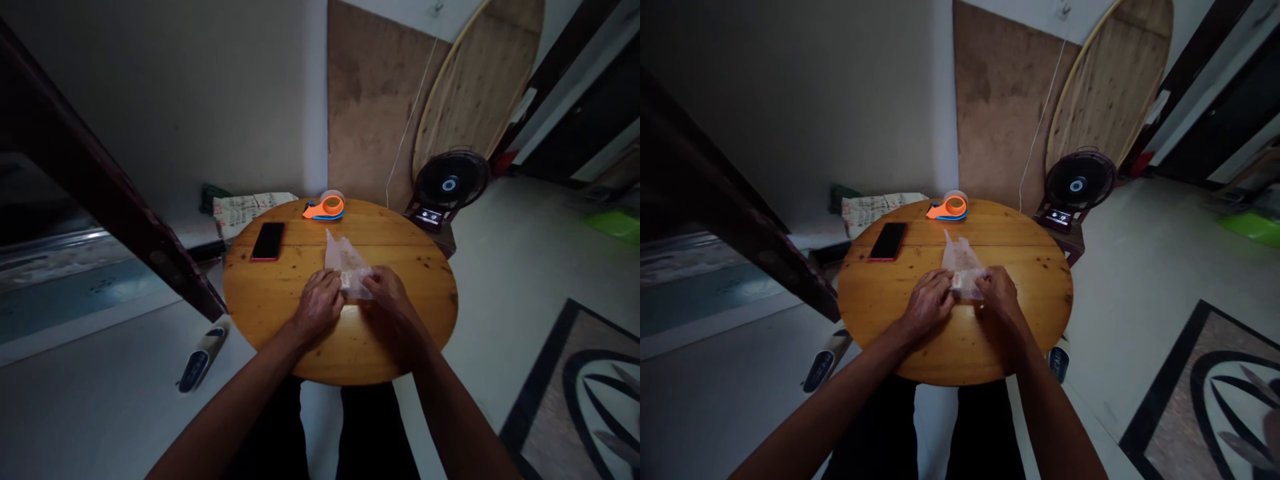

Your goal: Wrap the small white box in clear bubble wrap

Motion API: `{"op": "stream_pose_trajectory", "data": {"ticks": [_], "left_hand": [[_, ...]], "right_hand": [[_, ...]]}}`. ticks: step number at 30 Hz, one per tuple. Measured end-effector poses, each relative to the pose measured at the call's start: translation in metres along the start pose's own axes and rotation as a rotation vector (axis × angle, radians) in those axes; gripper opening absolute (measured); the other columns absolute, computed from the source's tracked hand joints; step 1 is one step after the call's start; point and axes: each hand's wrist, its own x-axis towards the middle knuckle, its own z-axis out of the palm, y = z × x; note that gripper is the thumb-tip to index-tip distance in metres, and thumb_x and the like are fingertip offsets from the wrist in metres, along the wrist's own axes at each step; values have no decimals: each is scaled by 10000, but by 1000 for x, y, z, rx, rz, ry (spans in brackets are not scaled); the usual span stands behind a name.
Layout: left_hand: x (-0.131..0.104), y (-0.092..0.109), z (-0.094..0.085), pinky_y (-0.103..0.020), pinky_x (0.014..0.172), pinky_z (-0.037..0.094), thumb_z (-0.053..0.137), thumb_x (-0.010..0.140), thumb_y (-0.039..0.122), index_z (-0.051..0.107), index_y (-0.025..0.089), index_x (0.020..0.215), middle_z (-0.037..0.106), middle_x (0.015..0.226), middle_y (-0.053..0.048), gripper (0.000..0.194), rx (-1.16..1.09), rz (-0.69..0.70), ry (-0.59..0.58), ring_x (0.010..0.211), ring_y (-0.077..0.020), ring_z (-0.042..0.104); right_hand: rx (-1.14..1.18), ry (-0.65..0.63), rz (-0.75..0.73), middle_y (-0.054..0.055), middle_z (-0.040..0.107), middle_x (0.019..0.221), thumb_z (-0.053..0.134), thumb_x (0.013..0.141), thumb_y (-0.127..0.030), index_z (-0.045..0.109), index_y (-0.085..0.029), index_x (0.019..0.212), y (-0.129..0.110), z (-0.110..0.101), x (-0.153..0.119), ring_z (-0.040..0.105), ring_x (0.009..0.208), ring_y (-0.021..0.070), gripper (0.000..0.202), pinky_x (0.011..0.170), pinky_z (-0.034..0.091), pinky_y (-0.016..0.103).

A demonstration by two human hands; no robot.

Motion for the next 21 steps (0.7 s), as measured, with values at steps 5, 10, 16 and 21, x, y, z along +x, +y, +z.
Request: {"op": "stream_pose_trajectory", "data": {"ticks": [5,10,16,21], "left_hand": [[0,-1,0,-411,1008,457,511,803,86,605,169,960,663,1133,-90,201,-23,18,16,1112,-245,549],[-1,-1,0,-414,1014,450,513,811,91,615,169,993,654,1172,-86,223,-26,40,15,1130,-243,538],[-1,-2,-2,-425,996,443,539,801,97,624,175,987,645,1185,-86,219,15,46,-30,1133,-253,529],[0,1,-6,-437,987,430,552,797,101,620,185,1026,640,1195,-80,253,47,52,-76,1150,-262,514]], "right_hand": [[-43,-17,79,-20,558,624,544,711,-290,556,-193,643,-9,6,2,477,587,120,119,543,312,226],[-58,68,70,-25,564,674,556,678,-250,561,-207,766,-8,14,3,481,608,127,98,563,334,230],[220,90,83,-36,560,692,604,625,-208,486,-211,1208,0,14,12,508,597,143,595,544,379,238],[476,23,148,-53,545,677,659,599,-266,311,-133,1392,-7,10,18,515,562,135,876,513,403,243]]}}
